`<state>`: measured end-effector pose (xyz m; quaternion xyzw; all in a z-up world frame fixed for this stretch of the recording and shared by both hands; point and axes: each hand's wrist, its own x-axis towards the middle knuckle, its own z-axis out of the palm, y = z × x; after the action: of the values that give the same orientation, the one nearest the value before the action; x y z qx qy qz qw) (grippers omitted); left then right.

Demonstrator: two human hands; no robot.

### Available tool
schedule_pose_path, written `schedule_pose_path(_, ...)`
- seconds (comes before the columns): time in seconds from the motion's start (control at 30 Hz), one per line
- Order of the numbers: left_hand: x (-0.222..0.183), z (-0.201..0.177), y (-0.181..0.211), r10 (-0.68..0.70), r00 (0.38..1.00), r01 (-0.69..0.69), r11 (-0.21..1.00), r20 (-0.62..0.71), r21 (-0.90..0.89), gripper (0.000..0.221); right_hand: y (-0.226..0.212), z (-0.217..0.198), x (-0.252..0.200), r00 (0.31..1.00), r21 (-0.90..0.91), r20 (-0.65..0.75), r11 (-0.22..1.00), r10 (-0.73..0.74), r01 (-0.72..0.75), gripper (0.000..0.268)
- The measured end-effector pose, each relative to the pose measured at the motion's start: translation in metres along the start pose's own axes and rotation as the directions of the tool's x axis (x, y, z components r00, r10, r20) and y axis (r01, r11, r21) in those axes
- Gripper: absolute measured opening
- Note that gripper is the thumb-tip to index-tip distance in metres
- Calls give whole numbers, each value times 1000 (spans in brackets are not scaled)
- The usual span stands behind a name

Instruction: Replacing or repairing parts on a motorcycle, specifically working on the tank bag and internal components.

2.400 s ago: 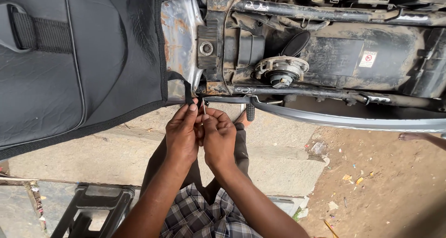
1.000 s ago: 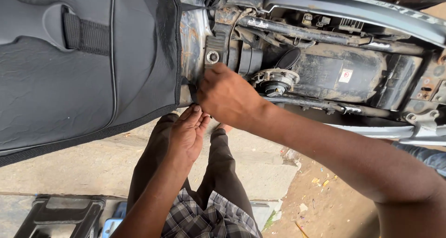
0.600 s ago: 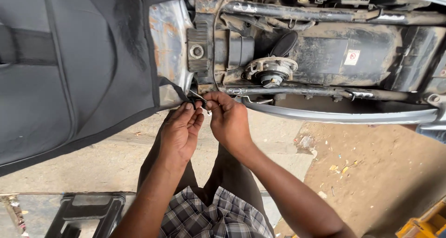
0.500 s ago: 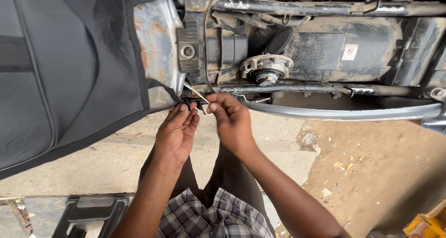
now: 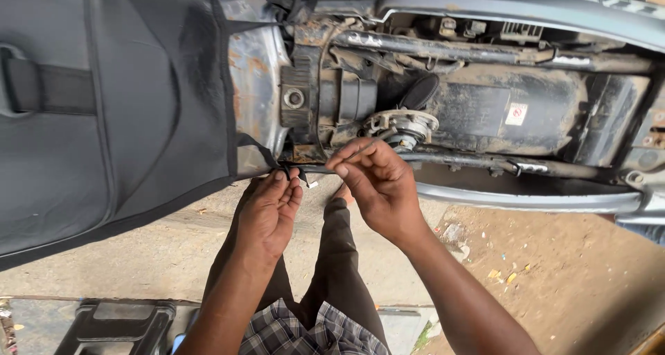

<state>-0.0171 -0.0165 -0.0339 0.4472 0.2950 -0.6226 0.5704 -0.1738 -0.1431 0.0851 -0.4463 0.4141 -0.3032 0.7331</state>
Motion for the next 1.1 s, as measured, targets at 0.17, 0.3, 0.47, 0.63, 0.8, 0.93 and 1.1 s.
schedule_pose_path(0.17, -1, -3, 1, -13, 1000, 13, 1000, 25, -16, 17, -7, 27, 43, 983, -462, 72, 867, -171, 185, 9)
schedule_pose_path(0.3, 0, -2, 3, -48, 999, 49, 999, 21, -22, 15, -18, 45, 62, 962, -775, 197, 571, -188, 270, 8)
schedule_pose_path(0.47, -2, 4, 11, -90, 996, 90, 995, 17, -37, 13, -27, 67, 70, 952, -913, 269, 277, -143, 300, 7)
schedule_pose_path(0.63, 1, 0, 9, -55, 997, 56, 998, 48, -21, 5, -17, 71, 61, 954, -916, 239, 284, -180, 283, 8)
schedule_pose_path(0.8, -2, 4, 12, -68, 997, 68, 998, 33, -1, 7, -9, 75, 56, 991, -890, -27, 455, -133, 37, 13)
schedule_pose_path(0.93, 0, 3, 11, -69, 997, 69, 998, 34, -1, 9, 24, 66, 42, 949, -625, -308, 737, 70, -257, 10)
schedule_pose_path(1.1, -4, 8, 17, -80, 997, 79, 996, 5, 49, 9, 32, 54, 38, 834, -165, -467, 897, 295, -410, 16)
